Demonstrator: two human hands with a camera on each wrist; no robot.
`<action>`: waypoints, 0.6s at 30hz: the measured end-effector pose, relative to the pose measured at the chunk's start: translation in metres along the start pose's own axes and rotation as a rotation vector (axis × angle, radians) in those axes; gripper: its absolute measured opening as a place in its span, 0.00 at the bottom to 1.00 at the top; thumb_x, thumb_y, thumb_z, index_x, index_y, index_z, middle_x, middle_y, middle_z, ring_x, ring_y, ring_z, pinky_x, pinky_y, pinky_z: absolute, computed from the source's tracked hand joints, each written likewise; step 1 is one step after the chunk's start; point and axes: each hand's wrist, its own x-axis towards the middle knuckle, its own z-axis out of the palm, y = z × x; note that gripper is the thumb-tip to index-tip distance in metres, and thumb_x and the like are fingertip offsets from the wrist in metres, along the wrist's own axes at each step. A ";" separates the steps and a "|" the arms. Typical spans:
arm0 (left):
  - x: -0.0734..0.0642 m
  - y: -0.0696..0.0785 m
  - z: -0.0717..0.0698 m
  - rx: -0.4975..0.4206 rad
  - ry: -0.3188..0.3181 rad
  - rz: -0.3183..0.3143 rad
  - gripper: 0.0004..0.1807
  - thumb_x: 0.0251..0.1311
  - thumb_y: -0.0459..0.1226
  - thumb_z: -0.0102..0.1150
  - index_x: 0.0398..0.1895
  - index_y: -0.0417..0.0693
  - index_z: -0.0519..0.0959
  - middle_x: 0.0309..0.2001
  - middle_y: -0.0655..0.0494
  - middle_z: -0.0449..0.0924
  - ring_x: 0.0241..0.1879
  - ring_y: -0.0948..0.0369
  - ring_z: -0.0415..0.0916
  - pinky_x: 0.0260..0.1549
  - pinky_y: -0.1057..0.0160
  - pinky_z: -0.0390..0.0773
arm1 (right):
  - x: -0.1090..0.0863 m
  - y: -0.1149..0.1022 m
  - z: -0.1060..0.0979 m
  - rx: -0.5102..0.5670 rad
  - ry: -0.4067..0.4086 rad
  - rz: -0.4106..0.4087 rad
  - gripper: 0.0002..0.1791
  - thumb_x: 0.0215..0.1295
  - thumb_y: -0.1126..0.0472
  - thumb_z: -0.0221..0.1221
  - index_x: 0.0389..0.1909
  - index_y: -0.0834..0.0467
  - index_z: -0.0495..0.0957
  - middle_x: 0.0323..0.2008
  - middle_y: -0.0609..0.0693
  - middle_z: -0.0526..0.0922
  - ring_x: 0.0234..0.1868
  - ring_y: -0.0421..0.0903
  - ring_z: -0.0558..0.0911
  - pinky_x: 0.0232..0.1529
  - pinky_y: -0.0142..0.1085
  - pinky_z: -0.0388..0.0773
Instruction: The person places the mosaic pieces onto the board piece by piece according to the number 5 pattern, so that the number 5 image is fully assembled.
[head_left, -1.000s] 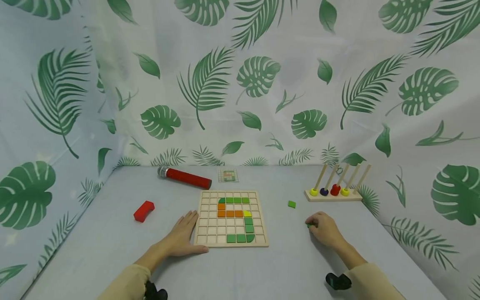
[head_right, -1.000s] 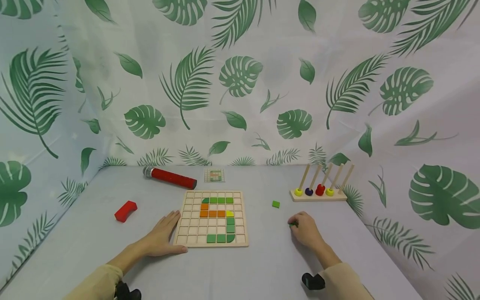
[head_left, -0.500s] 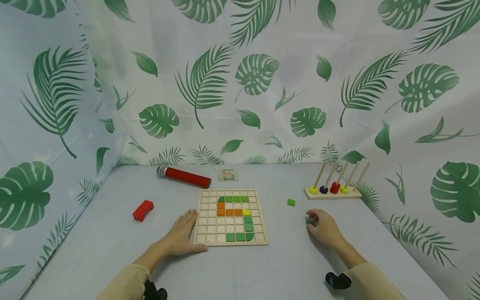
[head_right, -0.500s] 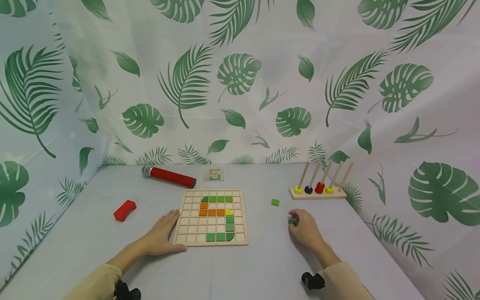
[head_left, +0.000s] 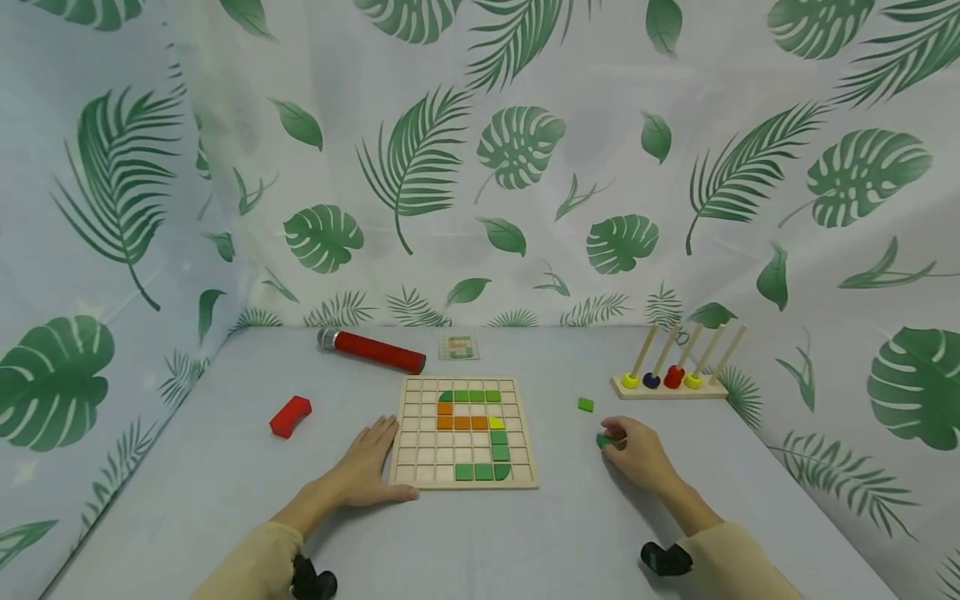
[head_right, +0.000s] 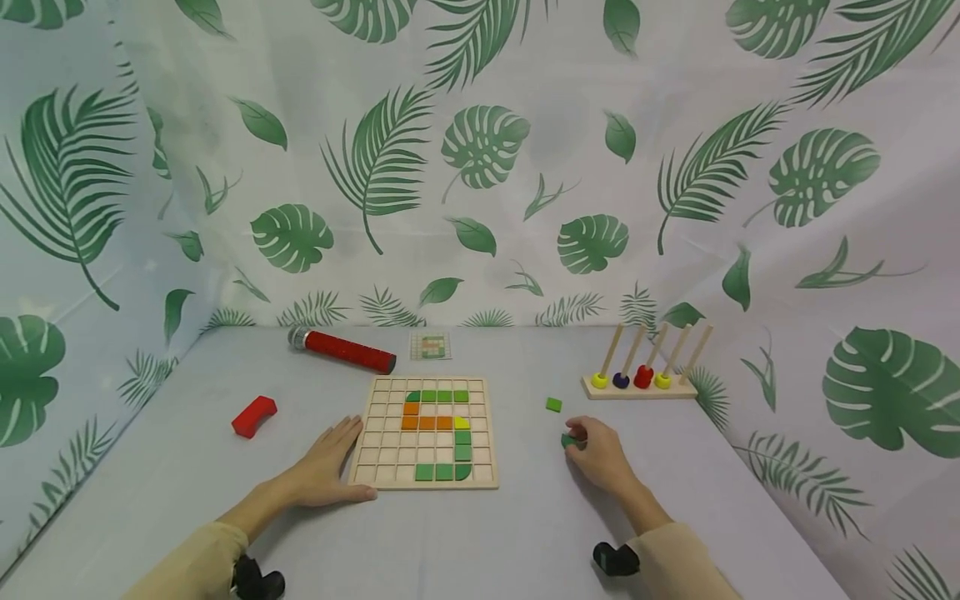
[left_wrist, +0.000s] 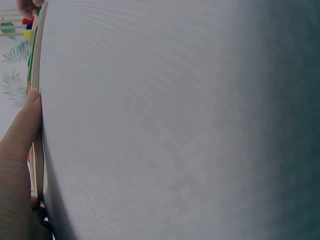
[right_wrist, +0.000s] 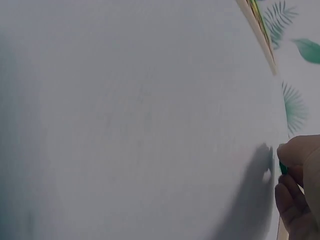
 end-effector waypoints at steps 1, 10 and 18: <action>0.000 0.000 0.000 0.000 0.001 0.002 0.64 0.43 0.70 0.58 0.72 0.35 0.48 0.73 0.42 0.47 0.72 0.48 0.39 0.68 0.48 0.41 | 0.002 -0.004 0.003 0.016 -0.001 -0.009 0.18 0.51 0.74 0.62 0.45 0.69 0.76 0.35 0.54 0.80 0.38 0.49 0.79 0.39 0.41 0.80; 0.003 0.000 -0.001 0.006 0.005 0.008 0.64 0.43 0.69 0.59 0.72 0.34 0.48 0.73 0.42 0.47 0.72 0.48 0.39 0.68 0.48 0.42 | 0.018 -0.063 0.039 0.092 -0.028 -0.132 0.19 0.48 0.76 0.64 0.45 0.66 0.77 0.34 0.51 0.80 0.37 0.46 0.79 0.39 0.37 0.80; 0.002 0.002 -0.001 -0.004 -0.001 0.007 0.64 0.43 0.69 0.59 0.72 0.34 0.49 0.73 0.41 0.47 0.72 0.47 0.39 0.68 0.47 0.42 | 0.022 -0.113 0.072 0.111 -0.105 -0.267 0.19 0.50 0.75 0.62 0.45 0.66 0.76 0.35 0.51 0.80 0.38 0.46 0.79 0.39 0.37 0.80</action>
